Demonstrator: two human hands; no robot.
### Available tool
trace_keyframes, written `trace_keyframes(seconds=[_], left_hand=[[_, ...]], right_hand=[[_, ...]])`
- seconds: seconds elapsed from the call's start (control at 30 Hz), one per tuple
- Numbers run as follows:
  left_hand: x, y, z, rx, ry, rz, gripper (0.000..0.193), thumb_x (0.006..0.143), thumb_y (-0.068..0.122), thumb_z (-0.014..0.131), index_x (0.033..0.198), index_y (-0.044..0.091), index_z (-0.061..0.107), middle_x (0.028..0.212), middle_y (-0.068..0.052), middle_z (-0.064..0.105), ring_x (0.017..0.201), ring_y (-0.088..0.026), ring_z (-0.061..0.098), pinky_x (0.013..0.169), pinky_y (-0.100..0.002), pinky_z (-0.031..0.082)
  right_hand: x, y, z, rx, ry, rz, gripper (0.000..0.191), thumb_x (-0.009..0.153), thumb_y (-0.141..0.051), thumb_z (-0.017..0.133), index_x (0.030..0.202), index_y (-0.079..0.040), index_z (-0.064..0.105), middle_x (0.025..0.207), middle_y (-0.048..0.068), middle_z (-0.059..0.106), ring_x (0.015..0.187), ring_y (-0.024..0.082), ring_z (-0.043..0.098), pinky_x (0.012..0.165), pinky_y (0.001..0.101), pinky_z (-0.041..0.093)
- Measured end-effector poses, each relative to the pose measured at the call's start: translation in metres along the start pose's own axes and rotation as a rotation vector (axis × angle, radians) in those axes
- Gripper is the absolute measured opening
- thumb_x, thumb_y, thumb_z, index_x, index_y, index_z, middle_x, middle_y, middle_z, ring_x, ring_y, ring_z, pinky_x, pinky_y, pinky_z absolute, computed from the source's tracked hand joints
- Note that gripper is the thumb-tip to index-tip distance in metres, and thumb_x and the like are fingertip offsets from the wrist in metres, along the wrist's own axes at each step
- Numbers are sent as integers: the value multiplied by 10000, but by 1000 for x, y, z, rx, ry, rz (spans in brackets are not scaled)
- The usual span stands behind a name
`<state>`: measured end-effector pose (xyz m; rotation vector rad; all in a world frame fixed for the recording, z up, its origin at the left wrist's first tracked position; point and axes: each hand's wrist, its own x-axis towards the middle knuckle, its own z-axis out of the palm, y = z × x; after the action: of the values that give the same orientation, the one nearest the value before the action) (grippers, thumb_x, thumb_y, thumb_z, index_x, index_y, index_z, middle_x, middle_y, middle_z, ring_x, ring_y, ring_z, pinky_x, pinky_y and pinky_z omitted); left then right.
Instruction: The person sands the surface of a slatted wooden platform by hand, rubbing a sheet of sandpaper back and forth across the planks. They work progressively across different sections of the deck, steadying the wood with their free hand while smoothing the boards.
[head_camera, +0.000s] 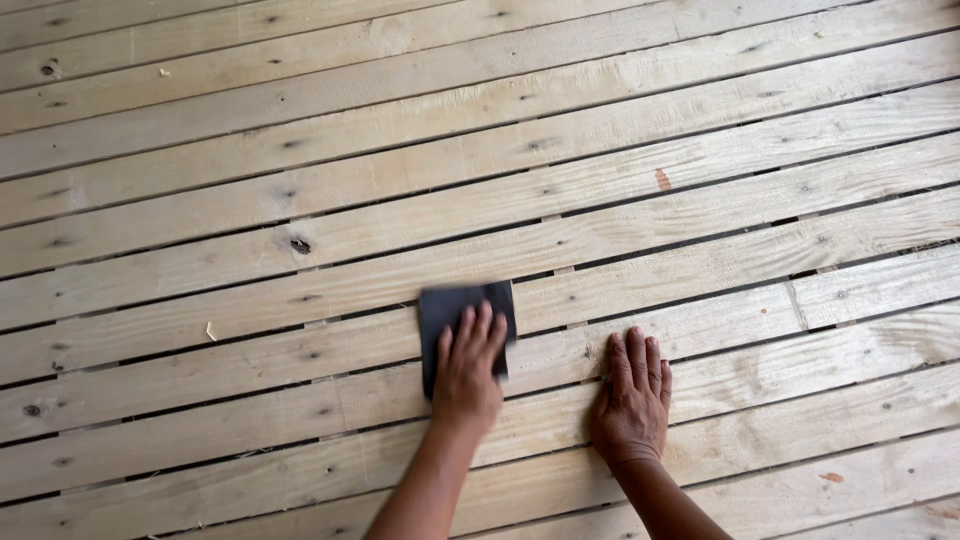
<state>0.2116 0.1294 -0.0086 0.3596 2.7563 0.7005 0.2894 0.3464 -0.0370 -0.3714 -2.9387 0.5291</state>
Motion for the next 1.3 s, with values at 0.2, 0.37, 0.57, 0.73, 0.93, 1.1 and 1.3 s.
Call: trace_keyframes(seconds=[0.2,0.37,0.57,0.73,0.93,1.1,1.3], left_hand=[[49,17,-27,32,88,-68,720,861,-60,494,1548,129,390,1682,-67,229,1557,-256,165,1257,-488,98],[-72,14,-19,-5,-98,-68,792,799,-118,460,1550,115,359,1688,-72,198,1562,-253,126,1245,-493,70],[-6,-21,-12,93,23,20,781,817,-119,453,1554,135,403,1681,-78,251,1558,-246,175,1257,-491,99],[72,-12,-22,54,189,-61,711,844,-48,493,1534,109,418,1665,-117,277,1551,-296,197,1247,-505,137],[-56,42,16,-9,37,53,722,839,-76,458,1534,119,445,1673,-99,294,1556,-281,206,1236,-527,107],[-15,35,23,61,-55,139,759,843,-111,421,1556,152,428,1685,-81,277,1567,-258,198,1259,-492,84],[59,61,27,-25,150,-90,711,853,-33,490,1545,106,403,1689,-84,244,1572,-265,161,1260,-486,86]], right_hand=[[0,0,1,-3,-25,13,588,1008,-221,357,1592,-153,346,1689,96,270,1577,286,170,1274,463,76],[1,-1,2,-10,-13,-4,603,995,-232,358,1592,-149,338,1687,104,259,1576,290,163,1274,464,72],[1,1,4,-5,-19,7,590,1006,-239,351,1590,-151,350,1689,96,269,1580,288,169,1280,458,74],[1,2,4,-15,-13,11,566,1026,-246,348,1585,-158,361,1692,90,275,1584,285,176,1283,451,85],[4,-3,1,7,-6,10,575,1017,-234,352,1584,-139,374,1688,102,284,1578,290,186,1278,457,85],[4,-1,4,24,-15,12,569,1027,-242,352,1586,-139,373,1690,102,280,1579,291,177,1277,456,78],[1,0,12,40,-27,10,569,1024,-247,361,1582,-142,385,1685,101,289,1572,296,180,1265,465,82]])
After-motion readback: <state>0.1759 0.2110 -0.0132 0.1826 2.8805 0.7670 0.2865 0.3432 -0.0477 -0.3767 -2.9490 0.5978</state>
